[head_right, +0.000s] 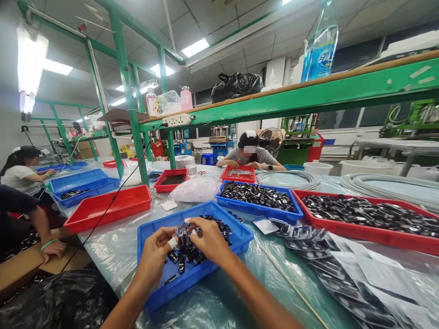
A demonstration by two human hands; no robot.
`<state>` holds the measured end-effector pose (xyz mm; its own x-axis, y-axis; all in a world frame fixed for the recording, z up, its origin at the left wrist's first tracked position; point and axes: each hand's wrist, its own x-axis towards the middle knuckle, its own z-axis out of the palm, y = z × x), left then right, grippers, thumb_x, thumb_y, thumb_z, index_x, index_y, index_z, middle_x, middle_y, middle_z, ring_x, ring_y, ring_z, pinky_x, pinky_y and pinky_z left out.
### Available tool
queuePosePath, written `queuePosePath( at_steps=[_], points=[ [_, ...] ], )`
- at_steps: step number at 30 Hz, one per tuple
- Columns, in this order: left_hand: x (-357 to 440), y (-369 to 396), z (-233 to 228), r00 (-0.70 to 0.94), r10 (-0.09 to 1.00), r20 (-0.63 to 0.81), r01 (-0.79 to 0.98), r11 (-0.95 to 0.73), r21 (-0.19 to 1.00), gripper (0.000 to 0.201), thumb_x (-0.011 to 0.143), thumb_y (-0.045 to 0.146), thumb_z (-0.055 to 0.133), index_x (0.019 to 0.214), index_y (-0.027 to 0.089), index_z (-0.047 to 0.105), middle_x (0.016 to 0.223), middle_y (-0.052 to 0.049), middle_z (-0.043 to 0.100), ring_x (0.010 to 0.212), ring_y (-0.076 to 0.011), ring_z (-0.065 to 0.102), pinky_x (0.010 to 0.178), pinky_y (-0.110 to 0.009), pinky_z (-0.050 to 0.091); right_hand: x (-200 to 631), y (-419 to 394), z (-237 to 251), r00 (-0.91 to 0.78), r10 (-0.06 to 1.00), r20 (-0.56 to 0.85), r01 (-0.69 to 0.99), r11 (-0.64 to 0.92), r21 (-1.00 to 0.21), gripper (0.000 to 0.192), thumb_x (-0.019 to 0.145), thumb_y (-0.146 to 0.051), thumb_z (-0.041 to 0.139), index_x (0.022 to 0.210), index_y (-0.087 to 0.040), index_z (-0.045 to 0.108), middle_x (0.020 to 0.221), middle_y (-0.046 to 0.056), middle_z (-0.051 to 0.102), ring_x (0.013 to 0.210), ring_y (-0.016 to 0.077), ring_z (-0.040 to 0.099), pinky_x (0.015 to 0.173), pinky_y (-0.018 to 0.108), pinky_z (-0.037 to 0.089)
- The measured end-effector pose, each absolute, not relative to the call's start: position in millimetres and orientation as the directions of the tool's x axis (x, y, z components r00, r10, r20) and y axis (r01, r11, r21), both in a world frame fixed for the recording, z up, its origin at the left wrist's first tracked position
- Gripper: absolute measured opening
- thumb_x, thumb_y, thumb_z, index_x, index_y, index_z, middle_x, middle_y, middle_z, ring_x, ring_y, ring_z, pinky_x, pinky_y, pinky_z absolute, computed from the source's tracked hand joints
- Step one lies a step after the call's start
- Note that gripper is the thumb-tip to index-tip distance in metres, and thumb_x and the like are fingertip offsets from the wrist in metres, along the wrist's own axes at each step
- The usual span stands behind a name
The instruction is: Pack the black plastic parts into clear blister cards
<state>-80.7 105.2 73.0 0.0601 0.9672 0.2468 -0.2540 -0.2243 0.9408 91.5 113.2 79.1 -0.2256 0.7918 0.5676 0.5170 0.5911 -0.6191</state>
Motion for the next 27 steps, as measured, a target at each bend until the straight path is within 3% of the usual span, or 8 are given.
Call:
queuePosePath(
  at_steps=[3, 6, 11, 15, 18, 22, 27],
  points=[
    [-89.9, 117.1, 70.2, 0.029, 0.975, 0.221, -0.155, -0.214, 0.964, 0.032, 0.061, 0.027, 0.076, 0.088, 0.012, 0.068, 0.077, -0.003, 0.063, 0.074, -0.0157, 0.058, 0.072, -0.025, 0.043, 94.4, 118.5, 68.3, -0.227, 0.827, 0.515, 0.566, 0.542, -0.621, 0.040, 0.074, -0.006, 0.052, 0.111, -0.017, 0.064, 0.102, 0.008, 0.066, 0.092, 0.0241, 0.062, 0.088, 0.042, 0.051],
    [-98.8, 126.1, 71.6, 0.063, 0.976, 0.206, -0.110, -0.199, 0.974, 0.033, 0.056, 0.024, 0.078, 0.086, 0.012, 0.069, 0.075, -0.002, 0.062, 0.073, -0.0160, 0.057, 0.071, -0.024, 0.042, 90.3, 116.4, 65.4, -0.300, 0.812, 0.500, 0.535, 0.578, -0.616, 0.037, 0.082, -0.010, 0.051, 0.116, -0.019, 0.062, 0.119, 0.008, 0.059, 0.104, 0.0225, 0.059, 0.088, 0.036, 0.052],
    [-106.6, 126.6, 75.6, 0.265, 0.953, 0.144, -0.208, -0.089, 0.974, 0.037, 0.066, 0.033, 0.074, 0.096, 0.013, 0.066, 0.092, -0.007, 0.066, 0.086, -0.0191, 0.061, 0.081, -0.028, 0.046, 85.2, 108.9, 71.9, -0.358, 0.788, 0.501, 0.580, 0.608, -0.542, 0.056, 0.081, -0.010, 0.062, 0.134, -0.021, 0.050, 0.139, 0.009, 0.046, 0.129, 0.0236, 0.043, 0.111, 0.040, 0.034],
    [-107.7, 124.5, 74.9, 0.338, 0.934, 0.113, -0.269, -0.020, 0.963, 0.044, 0.072, 0.041, 0.071, 0.105, 0.013, 0.062, 0.103, -0.011, 0.065, 0.092, -0.0211, 0.062, 0.082, -0.030, 0.047, 78.6, 103.2, 75.4, -0.347, 0.776, 0.527, 0.623, 0.611, -0.489, 0.055, 0.081, -0.007, 0.065, 0.132, -0.023, 0.052, 0.138, 0.008, 0.046, 0.128, 0.0235, 0.044, 0.110, 0.038, 0.036],
    [-104.4, 126.1, 73.5, 0.327, 0.938, 0.117, -0.175, -0.061, 0.983, 0.050, 0.074, 0.048, 0.072, 0.109, 0.014, 0.062, 0.108, -0.010, 0.065, 0.096, -0.0208, 0.061, 0.085, -0.028, 0.046, 70.3, 99.0, 76.1, -0.378, 0.748, 0.545, 0.634, 0.638, -0.436, 0.047, 0.083, -0.005, 0.064, 0.126, -0.022, 0.056, 0.133, 0.008, 0.050, 0.123, 0.0230, 0.049, 0.106, 0.038, 0.041],
    [-103.2, 128.9, 73.1, 0.292, 0.946, 0.139, -0.080, -0.120, 0.990, 0.057, 0.066, 0.050, 0.079, 0.106, 0.013, 0.065, 0.103, -0.008, 0.068, 0.096, -0.0229, 0.061, 0.086, -0.029, 0.045, 65.1, 98.6, 73.3, -0.397, 0.732, 0.554, 0.651, 0.650, -0.392, 0.038, 0.083, -0.004, 0.064, 0.118, -0.017, 0.059, 0.127, 0.010, 0.053, 0.116, 0.0240, 0.053, 0.102, 0.038, 0.045],
    [-118.6, 121.1, 69.8, 0.284, 0.952, 0.116, -0.024, -0.114, 0.993, 0.055, 0.054, 0.058, 0.082, 0.090, 0.019, 0.070, 0.090, -0.003, 0.071, 0.090, -0.0268, 0.060, 0.085, -0.036, 0.046, 63.6, 92.6, 71.9, -0.383, 0.698, 0.605, 0.650, 0.669, -0.361, 0.035, 0.086, -0.016, 0.066, 0.119, -0.010, 0.059, 0.134, 0.014, 0.053, 0.125, 0.0248, 0.049, 0.109, 0.036, 0.040]
  ],
)
